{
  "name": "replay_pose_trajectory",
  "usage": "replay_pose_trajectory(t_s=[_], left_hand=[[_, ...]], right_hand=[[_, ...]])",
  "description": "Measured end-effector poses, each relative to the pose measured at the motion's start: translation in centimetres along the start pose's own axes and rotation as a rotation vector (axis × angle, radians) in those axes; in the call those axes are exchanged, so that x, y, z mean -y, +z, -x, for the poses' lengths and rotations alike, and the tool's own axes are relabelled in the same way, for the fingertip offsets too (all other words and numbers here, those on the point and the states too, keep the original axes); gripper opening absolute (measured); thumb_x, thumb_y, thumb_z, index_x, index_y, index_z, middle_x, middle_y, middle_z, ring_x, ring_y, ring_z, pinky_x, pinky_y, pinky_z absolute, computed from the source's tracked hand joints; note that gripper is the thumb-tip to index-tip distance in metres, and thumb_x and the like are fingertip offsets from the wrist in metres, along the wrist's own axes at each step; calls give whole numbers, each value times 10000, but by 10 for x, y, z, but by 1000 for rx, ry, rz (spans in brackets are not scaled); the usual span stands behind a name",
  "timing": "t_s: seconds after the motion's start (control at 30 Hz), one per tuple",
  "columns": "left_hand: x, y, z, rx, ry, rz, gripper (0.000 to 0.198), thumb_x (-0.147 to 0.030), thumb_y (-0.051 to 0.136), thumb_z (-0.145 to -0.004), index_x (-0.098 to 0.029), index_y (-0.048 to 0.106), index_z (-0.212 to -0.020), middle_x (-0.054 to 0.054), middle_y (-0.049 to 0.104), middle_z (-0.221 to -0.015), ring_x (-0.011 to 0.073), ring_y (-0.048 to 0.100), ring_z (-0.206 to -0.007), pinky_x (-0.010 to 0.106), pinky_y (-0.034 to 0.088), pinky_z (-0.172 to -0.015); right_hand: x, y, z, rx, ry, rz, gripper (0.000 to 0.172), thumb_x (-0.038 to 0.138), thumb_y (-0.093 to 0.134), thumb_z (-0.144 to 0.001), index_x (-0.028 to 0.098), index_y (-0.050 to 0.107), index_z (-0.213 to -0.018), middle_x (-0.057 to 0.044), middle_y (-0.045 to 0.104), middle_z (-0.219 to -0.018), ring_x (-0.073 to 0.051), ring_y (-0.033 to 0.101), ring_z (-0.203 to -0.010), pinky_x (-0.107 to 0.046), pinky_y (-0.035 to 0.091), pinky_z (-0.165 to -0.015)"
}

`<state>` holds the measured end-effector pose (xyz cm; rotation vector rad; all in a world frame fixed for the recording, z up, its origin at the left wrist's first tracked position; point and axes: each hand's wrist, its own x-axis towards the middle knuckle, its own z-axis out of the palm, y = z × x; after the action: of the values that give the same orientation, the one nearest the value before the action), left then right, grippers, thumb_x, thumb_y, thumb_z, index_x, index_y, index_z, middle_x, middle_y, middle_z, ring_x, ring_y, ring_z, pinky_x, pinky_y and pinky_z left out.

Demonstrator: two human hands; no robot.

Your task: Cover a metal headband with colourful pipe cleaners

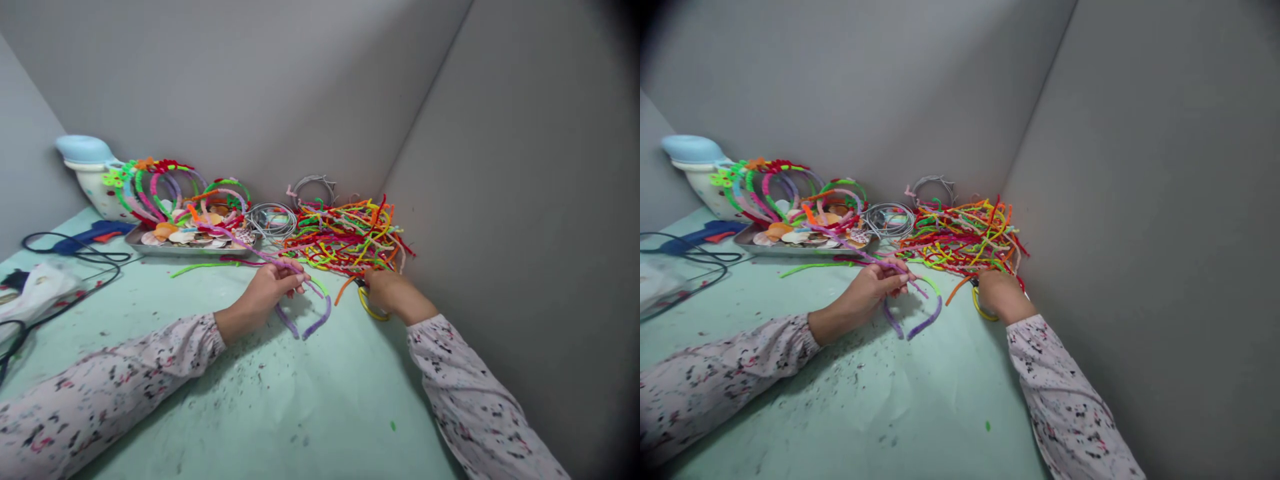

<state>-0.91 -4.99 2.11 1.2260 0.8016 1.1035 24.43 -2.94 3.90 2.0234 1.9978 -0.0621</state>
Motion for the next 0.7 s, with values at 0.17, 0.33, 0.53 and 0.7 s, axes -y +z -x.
replay_pose_trajectory(t_s=[0.17,0.33,0.53,0.7], left_hand=[[-3,0,1,-21,1,-33,174,-256,709,-721,-170,597,-823,-2,629,-695,95,544,-589,202,373,-521],[-3,-2,0,-43,34,-84,147,-251,688,-730,-175,598,-819,-17,591,-650,97,518,-581,211,360,-529],[-1,-4,0,-50,45,-108,123,-248,654,-741,-179,595,-824,-20,559,-613,107,489,-564,218,344,-532],[-4,-4,0,-62,24,-142,122,-242,644,-743,-177,582,-825,-31,539,-587,101,475,-552,210,334,-524]], right_hand=[[4,2,3,6,-47,4,450,187,483,-807,179,523,-1255,-167,645,-1143,-292,628,-1004,-365,473,-780],[9,2,5,-22,-23,15,508,157,468,-789,125,488,-1296,-208,639,-1142,-317,623,-1021,-392,479,-786],[8,-5,12,15,-34,8,434,151,518,-752,144,607,-1177,-205,662,-1107,-315,643,-991,-373,492,-757],[13,-1,10,-12,-48,13,389,129,492,-792,117,598,-1167,-222,663,-1083,-299,645,-988,-371,478,-801]])
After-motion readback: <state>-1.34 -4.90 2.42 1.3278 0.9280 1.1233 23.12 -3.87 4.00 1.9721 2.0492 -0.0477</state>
